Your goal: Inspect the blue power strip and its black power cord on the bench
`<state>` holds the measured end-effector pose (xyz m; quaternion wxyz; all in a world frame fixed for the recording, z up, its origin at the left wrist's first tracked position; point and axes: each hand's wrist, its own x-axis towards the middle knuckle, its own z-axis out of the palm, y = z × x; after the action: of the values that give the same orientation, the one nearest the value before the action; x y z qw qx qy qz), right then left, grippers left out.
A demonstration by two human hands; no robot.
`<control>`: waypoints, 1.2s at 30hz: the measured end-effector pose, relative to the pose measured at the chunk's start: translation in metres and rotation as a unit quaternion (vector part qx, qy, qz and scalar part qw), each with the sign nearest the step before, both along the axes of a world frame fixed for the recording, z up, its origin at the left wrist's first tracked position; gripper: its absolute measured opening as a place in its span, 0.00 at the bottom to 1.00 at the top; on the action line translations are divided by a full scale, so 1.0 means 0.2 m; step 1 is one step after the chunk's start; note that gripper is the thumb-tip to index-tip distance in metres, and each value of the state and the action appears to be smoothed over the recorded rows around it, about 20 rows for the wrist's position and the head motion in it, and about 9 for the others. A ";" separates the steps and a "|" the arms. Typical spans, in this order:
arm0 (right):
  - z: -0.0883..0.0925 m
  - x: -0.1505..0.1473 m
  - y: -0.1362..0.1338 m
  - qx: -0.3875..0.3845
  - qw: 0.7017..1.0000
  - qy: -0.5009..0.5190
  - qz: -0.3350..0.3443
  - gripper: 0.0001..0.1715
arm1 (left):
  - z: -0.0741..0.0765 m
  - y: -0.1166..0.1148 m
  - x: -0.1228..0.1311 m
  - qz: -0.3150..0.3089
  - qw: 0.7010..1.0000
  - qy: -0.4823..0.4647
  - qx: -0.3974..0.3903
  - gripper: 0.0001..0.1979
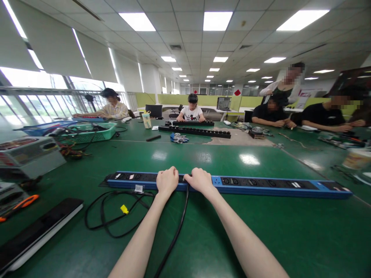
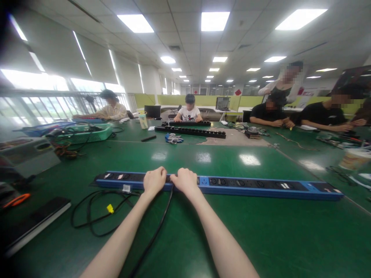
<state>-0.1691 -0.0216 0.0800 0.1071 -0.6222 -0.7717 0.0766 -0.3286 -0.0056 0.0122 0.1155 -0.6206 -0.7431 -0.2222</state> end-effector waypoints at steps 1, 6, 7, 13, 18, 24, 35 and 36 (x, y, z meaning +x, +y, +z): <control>0.02 0.01 0.01 0.020 1.000 0.013 -0.004 0.24 | 0.00 0.00 0.00 0.000 1.000 0.000 -0.001 0.20; 0.29 0.20 -0.01 0.169 0.975 0.141 -0.010 0.31 | 0.01 0.00 0.00 -0.003 1.000 -0.004 -0.008 0.19; 0.36 0.27 -0.02 0.196 0.966 0.169 -0.003 0.32 | 0.01 0.00 0.00 -0.004 1.000 -0.007 -0.010 0.19; 0.55 0.79 -0.09 0.248 0.937 0.245 0.008 0.30 | 0.02 0.00 0.01 0.002 1.000 -0.018 -0.018 0.19; 0.51 1.11 -0.09 0.246 0.934 0.258 -0.010 0.28 | 0.03 -0.01 0.02 0.005 1.000 -0.017 -0.017 0.19; 0.37 1.14 0.01 0.097 0.972 0.213 0.038 0.30 | 0.07 -0.01 0.10 -0.028 0.999 -0.033 -0.018 0.16; 0.03 0.82 0.16 0.008 1.000 -0.003 -0.003 0.27 | -0.02 -0.05 0.38 -0.149 0.988 0.042 -0.011 0.17; 0.02 0.81 0.16 0.005 1.000 -0.006 -0.001 0.27 | -0.02 -0.05 0.37 -0.150 0.988 0.043 -0.007 0.17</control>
<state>-0.0066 0.0100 0.0837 0.1050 -0.6229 -0.7721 0.0690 -0.2536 -0.0156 0.0083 0.1083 -0.7347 -0.6377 -0.2046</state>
